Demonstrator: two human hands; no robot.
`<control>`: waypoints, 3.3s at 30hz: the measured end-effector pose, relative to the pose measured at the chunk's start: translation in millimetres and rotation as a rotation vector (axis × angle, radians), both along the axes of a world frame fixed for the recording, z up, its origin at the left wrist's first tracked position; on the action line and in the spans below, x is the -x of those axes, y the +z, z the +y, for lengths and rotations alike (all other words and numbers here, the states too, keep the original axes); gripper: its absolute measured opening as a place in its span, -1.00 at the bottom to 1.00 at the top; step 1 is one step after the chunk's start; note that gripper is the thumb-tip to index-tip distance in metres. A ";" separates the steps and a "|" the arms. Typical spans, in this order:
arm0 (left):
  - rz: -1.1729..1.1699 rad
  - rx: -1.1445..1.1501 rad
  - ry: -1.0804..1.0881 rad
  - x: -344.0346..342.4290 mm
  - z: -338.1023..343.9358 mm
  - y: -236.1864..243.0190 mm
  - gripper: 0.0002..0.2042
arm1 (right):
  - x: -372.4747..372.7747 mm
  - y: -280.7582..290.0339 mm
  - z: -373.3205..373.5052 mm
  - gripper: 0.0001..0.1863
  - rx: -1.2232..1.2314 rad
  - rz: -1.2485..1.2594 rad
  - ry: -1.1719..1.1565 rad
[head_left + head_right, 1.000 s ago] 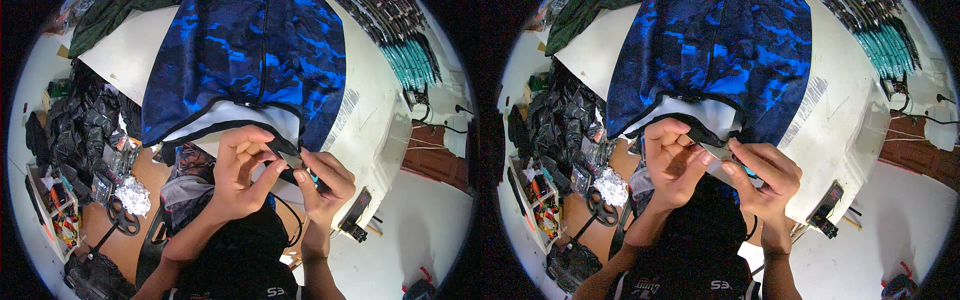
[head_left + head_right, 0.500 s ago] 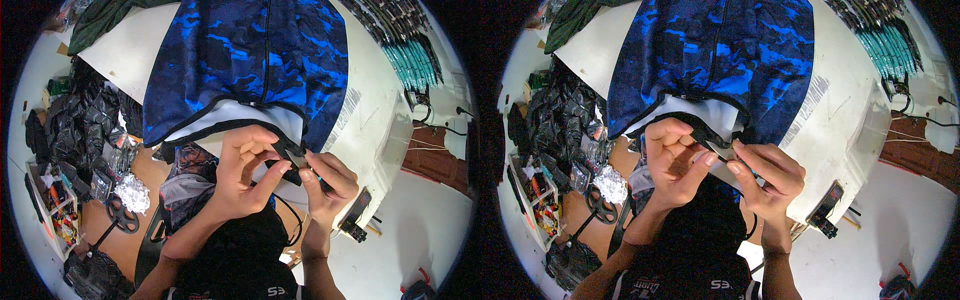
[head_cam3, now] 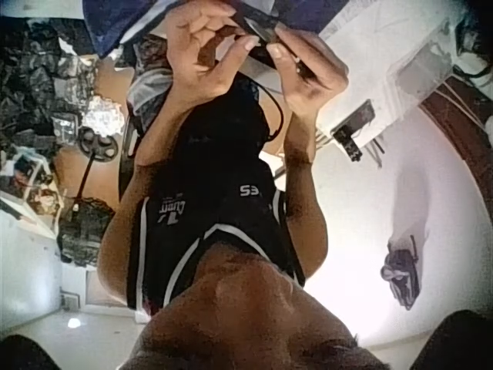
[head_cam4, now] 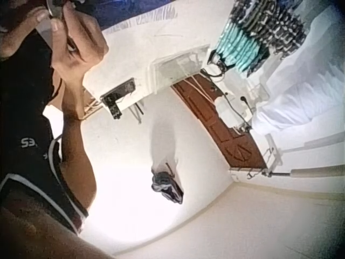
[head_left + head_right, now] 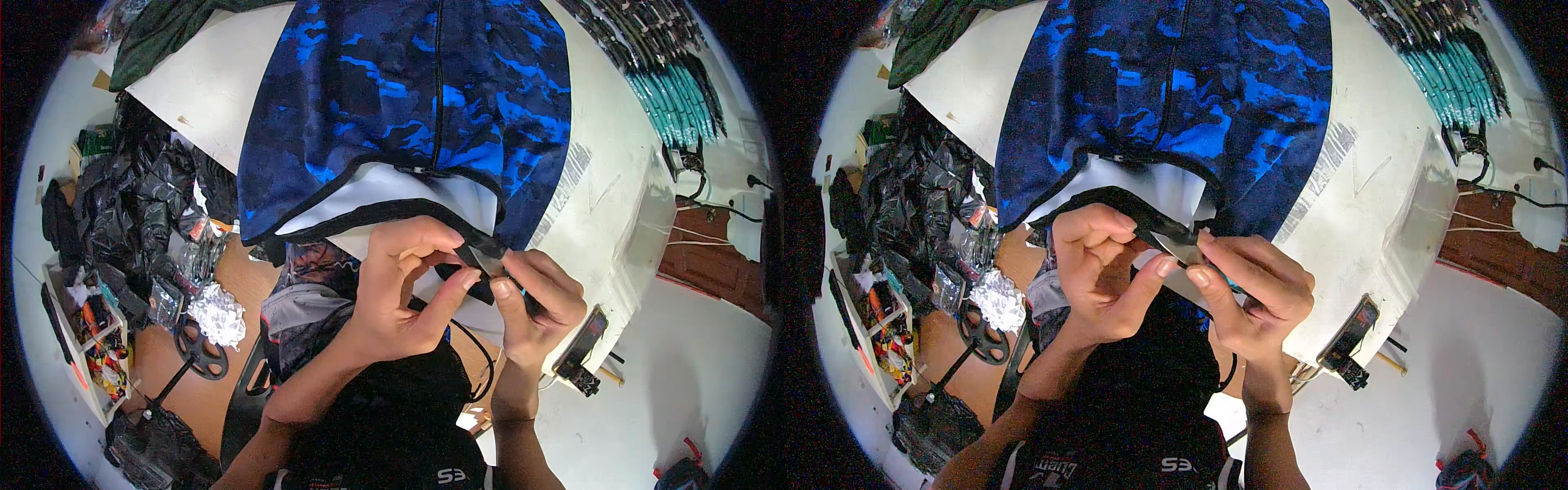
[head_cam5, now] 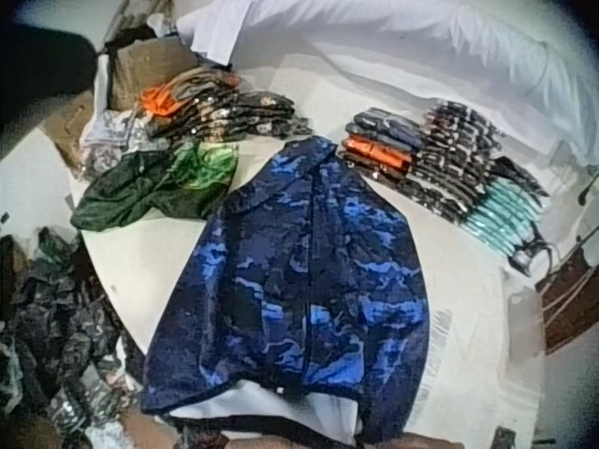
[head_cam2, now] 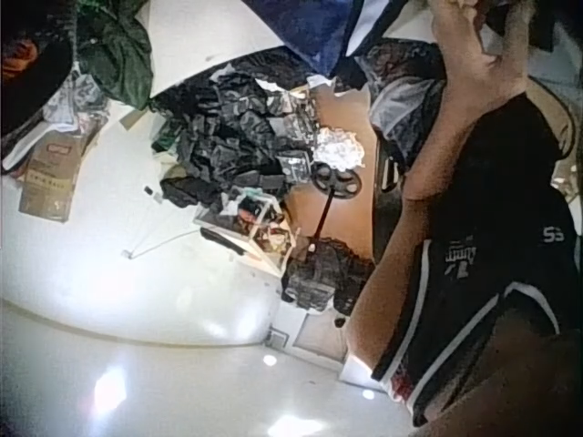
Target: Using a pair of scissors to trim the edge of a blue camouflage garment laid out on a table.
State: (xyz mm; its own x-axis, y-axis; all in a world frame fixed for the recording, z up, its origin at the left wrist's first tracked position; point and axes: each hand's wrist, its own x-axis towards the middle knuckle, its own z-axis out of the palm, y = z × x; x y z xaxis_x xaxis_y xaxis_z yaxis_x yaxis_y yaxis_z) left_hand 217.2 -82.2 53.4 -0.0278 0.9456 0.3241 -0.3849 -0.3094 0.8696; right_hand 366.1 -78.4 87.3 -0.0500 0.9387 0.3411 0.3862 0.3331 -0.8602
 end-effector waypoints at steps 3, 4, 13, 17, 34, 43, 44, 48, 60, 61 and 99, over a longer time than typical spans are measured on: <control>0.123 0.028 -0.017 1.4 0.7 4.3 -0.51 | -1.7 -0.5 -0.9 -0.75 0.024 0.017 -0.002; 0.138 0.025 -0.013 1.6 0.3 4.7 -0.51 | -1.7 -0.3 -0.6 -0.75 0.025 0.018 -0.002; 0.156 -0.043 -0.009 -0.3 -0.7 2.8 -0.49 | 1.4 4.0 0.8 -0.74 0.025 0.030 0.006; 0.171 -0.064 0.010 -1.4 -1.1 1.2 -0.48 | 1.1 3.1 0.0 -0.76 0.022 0.048 0.006; -0.162 0.130 -0.019 -2.6 -0.8 1.3 -0.41 | -5.5 -5.3 -4.0 -0.48 0.136 0.099 0.058; -0.217 0.216 -0.158 7.7 -10.4 -11.3 -0.29 | -4.9 -22.8 -13.0 -0.69 -0.030 -0.067 0.016; -0.242 0.283 -0.073 7.4 -11.3 -15.0 -0.32 | -7.3 -22.9 -15.0 -0.71 -0.025 -0.044 0.046; -0.362 0.436 -0.018 10.3 -11.4 -16.8 -0.39 | 1.1 -27.4 -13.6 -0.66 -0.065 -0.099 0.016; -0.319 0.746 0.139 20.6 -12.5 -26.3 -0.53 | 0.7 -29.7 -18.1 -0.82 -0.253 -0.160 -0.066; -0.318 0.739 0.146 23.1 -9.7 -26.3 -0.53 | -2.3 -27.6 -21.5 -0.82 -0.240 -0.192 -0.027; -0.281 0.167 0.002 22.9 9.9 33.1 -0.24 | 16.6 25.2 -25.1 -0.61 0.149 -0.046 0.080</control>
